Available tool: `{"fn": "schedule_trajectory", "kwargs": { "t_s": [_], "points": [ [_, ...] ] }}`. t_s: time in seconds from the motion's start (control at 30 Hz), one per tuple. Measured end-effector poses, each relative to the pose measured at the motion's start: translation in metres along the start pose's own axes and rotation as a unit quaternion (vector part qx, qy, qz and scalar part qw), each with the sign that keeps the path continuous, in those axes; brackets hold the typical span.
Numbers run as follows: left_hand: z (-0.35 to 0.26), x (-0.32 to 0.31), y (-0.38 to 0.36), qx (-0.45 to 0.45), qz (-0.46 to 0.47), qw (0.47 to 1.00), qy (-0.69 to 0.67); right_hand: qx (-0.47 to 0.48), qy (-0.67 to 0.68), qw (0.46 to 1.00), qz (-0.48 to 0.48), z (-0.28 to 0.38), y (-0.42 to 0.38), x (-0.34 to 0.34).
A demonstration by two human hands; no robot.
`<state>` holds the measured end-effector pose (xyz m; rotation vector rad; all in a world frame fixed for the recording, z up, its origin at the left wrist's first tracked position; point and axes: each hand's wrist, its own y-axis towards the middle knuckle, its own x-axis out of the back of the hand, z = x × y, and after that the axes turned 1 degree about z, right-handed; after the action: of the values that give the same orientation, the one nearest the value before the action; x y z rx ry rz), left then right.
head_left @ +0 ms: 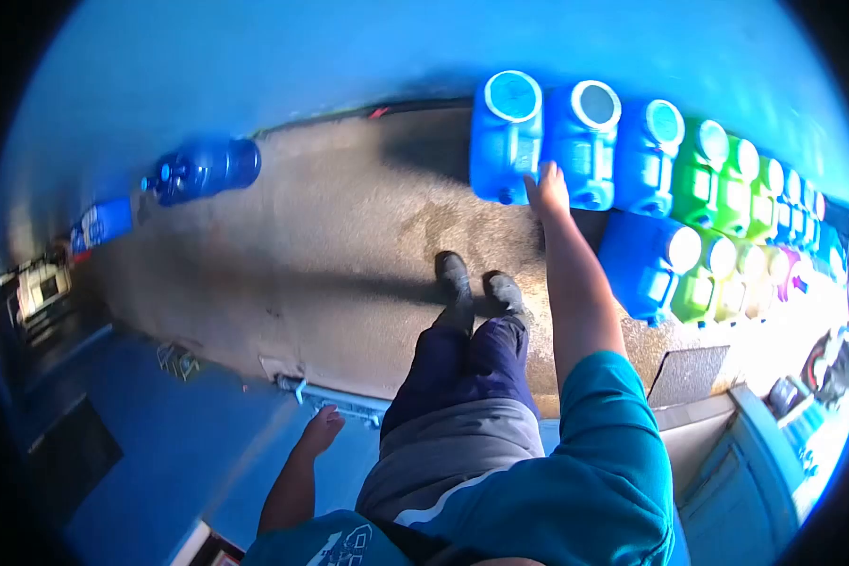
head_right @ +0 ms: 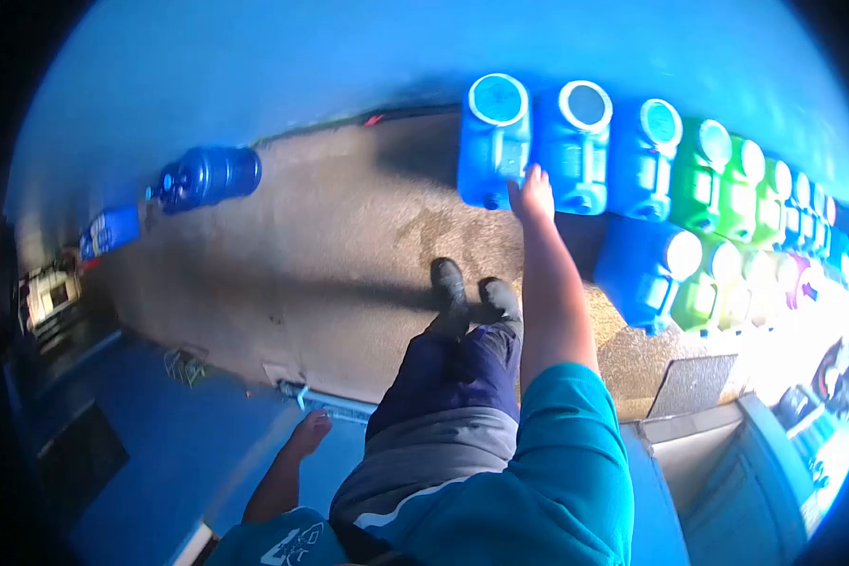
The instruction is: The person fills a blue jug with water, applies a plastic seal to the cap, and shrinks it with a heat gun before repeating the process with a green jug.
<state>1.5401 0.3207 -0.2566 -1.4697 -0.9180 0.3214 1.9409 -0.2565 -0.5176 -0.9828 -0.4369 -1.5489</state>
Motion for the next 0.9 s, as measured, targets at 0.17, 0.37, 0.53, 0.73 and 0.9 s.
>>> {"fn": "schedule_trajectory", "kwargs": {
  "t_s": [0.17, 0.37, 0.53, 0.73, 0.9],
  "points": [
    [-0.045, 0.053, 0.055, -0.070, 0.032, 0.986, 0.145, -0.173, -0.069, 0.978, 0.095, -0.151, -0.241, 0.057],
    [-0.216, 0.092, 0.105, -0.202, -0.066, 0.976, 0.052, -0.355, -0.107, 0.900, 0.229, -0.238, -0.584, 0.173],
    [-0.340, 0.041, 0.087, -0.223, -0.072, 0.951, 0.203, -0.555, 0.110, 0.825, -0.014, -0.187, -0.688, 0.213],
    [-0.460, -0.105, 0.032, -0.345, -0.034, 0.861, 0.372, -0.561, 0.264, 0.783, -0.053, -0.202, -0.768, 0.161],
    [-0.528, -0.260, -0.063, -0.404, 0.084, 0.727, 0.548, -0.584, 0.304, 0.741, -0.130, -0.236, -0.829, 0.107]
  ]
}}
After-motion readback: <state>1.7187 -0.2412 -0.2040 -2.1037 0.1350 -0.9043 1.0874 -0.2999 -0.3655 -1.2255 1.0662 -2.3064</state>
